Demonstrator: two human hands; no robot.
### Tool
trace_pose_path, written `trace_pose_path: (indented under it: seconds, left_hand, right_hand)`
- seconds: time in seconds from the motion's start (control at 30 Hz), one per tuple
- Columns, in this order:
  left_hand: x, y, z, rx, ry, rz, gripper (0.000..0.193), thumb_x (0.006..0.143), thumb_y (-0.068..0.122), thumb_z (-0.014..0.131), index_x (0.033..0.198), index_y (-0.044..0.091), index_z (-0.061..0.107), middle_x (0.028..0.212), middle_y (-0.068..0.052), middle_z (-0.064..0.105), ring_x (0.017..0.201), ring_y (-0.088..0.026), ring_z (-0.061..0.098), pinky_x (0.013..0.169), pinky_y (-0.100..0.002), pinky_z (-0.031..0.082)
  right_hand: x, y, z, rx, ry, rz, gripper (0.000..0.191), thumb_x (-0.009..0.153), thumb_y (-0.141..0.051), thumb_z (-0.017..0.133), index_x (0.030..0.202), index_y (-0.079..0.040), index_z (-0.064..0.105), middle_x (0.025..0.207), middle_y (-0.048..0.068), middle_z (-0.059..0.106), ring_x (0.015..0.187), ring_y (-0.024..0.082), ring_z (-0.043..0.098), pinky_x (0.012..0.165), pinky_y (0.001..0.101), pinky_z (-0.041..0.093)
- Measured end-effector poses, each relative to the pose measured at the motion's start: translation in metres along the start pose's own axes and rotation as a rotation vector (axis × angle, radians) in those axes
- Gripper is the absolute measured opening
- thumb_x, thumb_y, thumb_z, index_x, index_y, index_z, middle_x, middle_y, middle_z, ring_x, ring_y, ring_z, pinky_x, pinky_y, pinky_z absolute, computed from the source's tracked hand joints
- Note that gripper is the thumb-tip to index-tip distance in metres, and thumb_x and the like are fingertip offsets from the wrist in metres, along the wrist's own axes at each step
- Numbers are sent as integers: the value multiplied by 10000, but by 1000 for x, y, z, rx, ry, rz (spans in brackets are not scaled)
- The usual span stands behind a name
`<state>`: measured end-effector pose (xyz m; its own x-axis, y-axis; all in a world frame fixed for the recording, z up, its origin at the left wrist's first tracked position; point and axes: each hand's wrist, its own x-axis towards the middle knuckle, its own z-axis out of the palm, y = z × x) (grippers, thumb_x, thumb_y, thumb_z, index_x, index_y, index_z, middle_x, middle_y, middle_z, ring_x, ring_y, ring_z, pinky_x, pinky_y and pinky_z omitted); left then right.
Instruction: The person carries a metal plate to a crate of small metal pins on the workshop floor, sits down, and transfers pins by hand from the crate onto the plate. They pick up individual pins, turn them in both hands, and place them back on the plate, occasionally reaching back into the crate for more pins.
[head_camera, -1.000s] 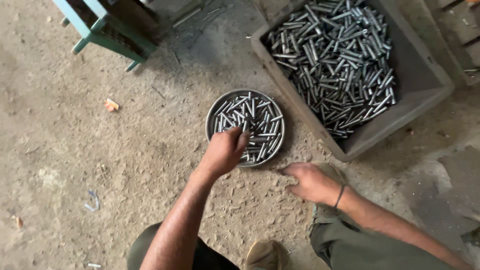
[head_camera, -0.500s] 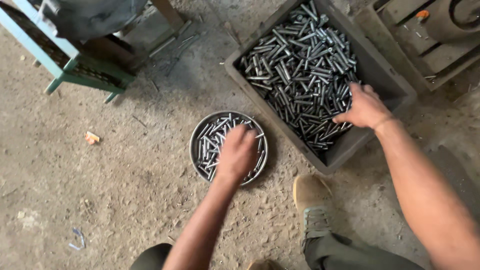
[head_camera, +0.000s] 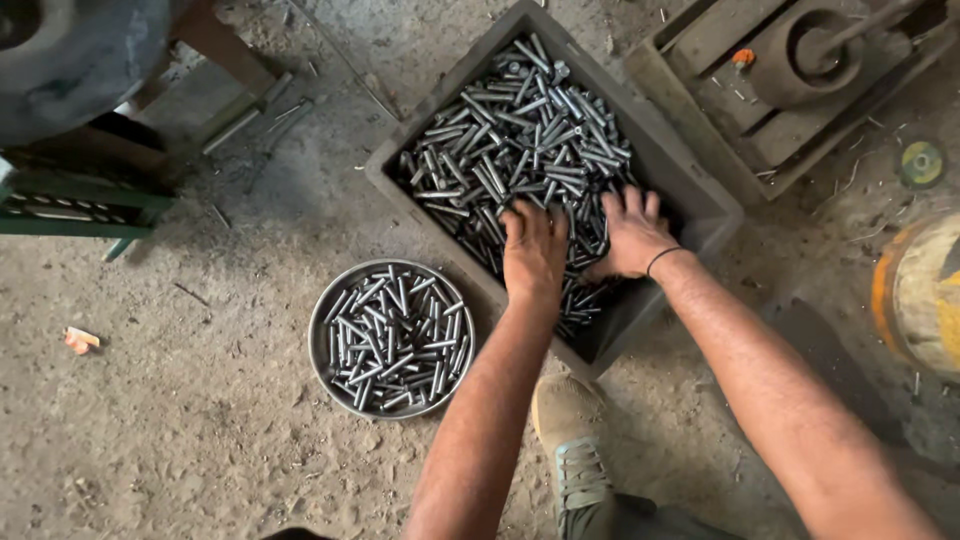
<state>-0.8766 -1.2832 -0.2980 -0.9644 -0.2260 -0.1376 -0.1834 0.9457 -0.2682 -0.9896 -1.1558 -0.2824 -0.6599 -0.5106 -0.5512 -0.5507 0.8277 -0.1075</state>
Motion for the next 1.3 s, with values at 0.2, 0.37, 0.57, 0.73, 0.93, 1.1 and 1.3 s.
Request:
trace_pose_path:
  seconds: [0.2,0.37,0.57,0.73,0.93,1.1,1.3]
  left_hand:
    - [2,10,-3,9,-95,37,464,974,253,484,1409,95,520,1308,-157,590,1251,-351,468,999,-514,331]
    - [-4,22,1,0,-59,-31,459,935,256,493,1356,87,562,1285,-108,588,1224,-338,474,955,-524,381]
    - [2,19,0,-151,-220,54,391,1031,245,486,1359,58,587,1251,-173,641,1199,-375,533,894,-527,413]
    - [-6,21,-6,-2,-37,59,335,887,247,532,1203,158,599,1220,-88,632,1103,-415,557,727,-559,485]
    - [6,23,5,-52,-112,94,314,978,258,516,1215,103,654,1188,-100,657,1034,-431,585,513,-539,493]
    - [6,21,9,-129,-53,96,258,957,255,530,1127,137,683,1090,-167,682,1039,-474,607,378,-544,494]
    - [8,12,10,-165,-109,158,259,972,263,531,1078,128,726,1013,-276,702,939,-448,661,408,-564,515]
  right_hand:
    - [-4,0,3,4,-25,-52,1250,497,-569,975,1460,-49,372,1436,230,411,1323,507,379,1111,597,386]
    - [-11,-17,27,-57,-18,-44,1131,537,-478,972,1394,-19,393,1364,243,441,1235,524,448,1069,562,420]
    - [-11,-12,53,65,11,-91,978,573,-369,925,1358,-67,425,1335,207,486,1237,480,478,1045,588,460]
    - [-17,-34,64,41,37,38,796,738,-358,836,1331,-24,423,1351,235,449,1241,508,444,972,619,473]
    - [-20,-38,54,115,-23,77,839,702,-358,846,1342,-24,417,1345,247,442,1275,499,428,1057,578,455]
    - [-20,-43,55,171,32,167,739,731,-301,806,1322,-36,449,1347,251,456,1252,494,452,983,593,474]
    - [-21,-40,56,271,29,178,622,721,-305,815,1219,-43,551,1277,258,539,1191,506,549,1000,569,494]
